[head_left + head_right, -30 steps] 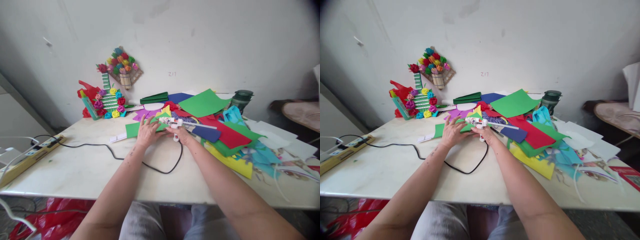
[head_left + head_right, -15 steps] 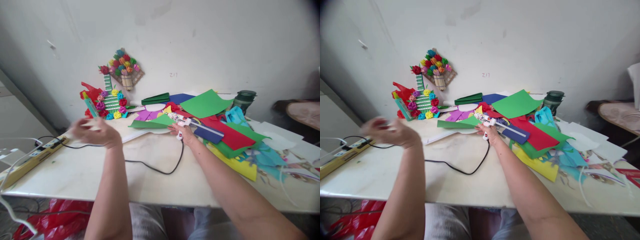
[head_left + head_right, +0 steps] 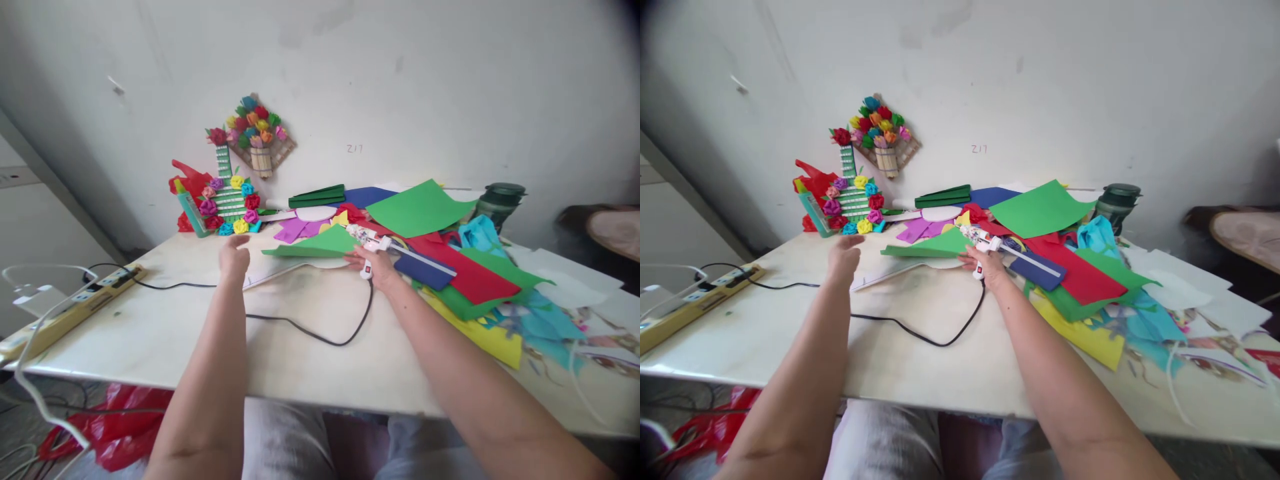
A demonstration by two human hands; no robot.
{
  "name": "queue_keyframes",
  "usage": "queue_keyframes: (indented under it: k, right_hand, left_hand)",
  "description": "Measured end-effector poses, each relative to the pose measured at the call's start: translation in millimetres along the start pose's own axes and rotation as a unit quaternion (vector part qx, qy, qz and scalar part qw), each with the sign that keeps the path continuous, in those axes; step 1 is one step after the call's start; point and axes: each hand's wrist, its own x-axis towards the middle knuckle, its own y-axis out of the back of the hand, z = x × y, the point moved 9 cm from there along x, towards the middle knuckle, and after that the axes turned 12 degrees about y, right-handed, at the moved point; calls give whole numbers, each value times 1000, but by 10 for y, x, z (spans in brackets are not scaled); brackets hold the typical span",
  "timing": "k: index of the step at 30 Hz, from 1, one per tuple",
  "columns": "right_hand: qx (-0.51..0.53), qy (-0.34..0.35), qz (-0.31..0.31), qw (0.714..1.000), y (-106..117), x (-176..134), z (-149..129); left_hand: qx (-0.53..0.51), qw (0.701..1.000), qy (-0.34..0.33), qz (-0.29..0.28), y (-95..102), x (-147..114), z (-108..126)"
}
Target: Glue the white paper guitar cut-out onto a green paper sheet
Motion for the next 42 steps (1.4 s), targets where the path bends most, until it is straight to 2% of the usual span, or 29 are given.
queue_keyframes:
  k: [2,4,10,13,17,20,23,27,32,38,42]
  right_hand:
    - [-27,-12,-13,999,-7,-13,34]
    - [-45,-14,-20,999,-12,-22,48]
    - [-49,-8,-26,998,-36,-42,41]
    - [-41,-5,-21,999,-36,-45,28]
    - [-36,-5,-18,999,-37,-41,31]
    - [-33,1,-12,999,-29,-29,33]
    - [-28,15,-5,999,-22,-15,17]
    - [-22,48,1,999,-20,-3,-45]
    - [-24,63,2,998,-47,-17,-110]
    - [-12,78,12,997,-54,-28,-150]
    - [-2,87,16,996,-32,14,-105]
  left_hand:
    - [23,998,42,-36,-133,32,-194]
    - [34,994,51,-87,-260,6,-259]
    - [16,963,-16,-269,-547,-306,-81]
    - [8,944,-71,-322,-649,-418,14]
    - [20,926,-147,-348,-769,-492,102]
    - [58,932,-104,-343,-797,-481,45]
    - [116,940,-48,-319,-723,-471,-1]
    - [141,933,-92,-317,-594,-557,186]
    - [160,912,-130,-356,-525,-743,373]
    - [135,903,-179,-367,-575,-935,591]
    - [116,910,-200,-345,-647,-963,699]
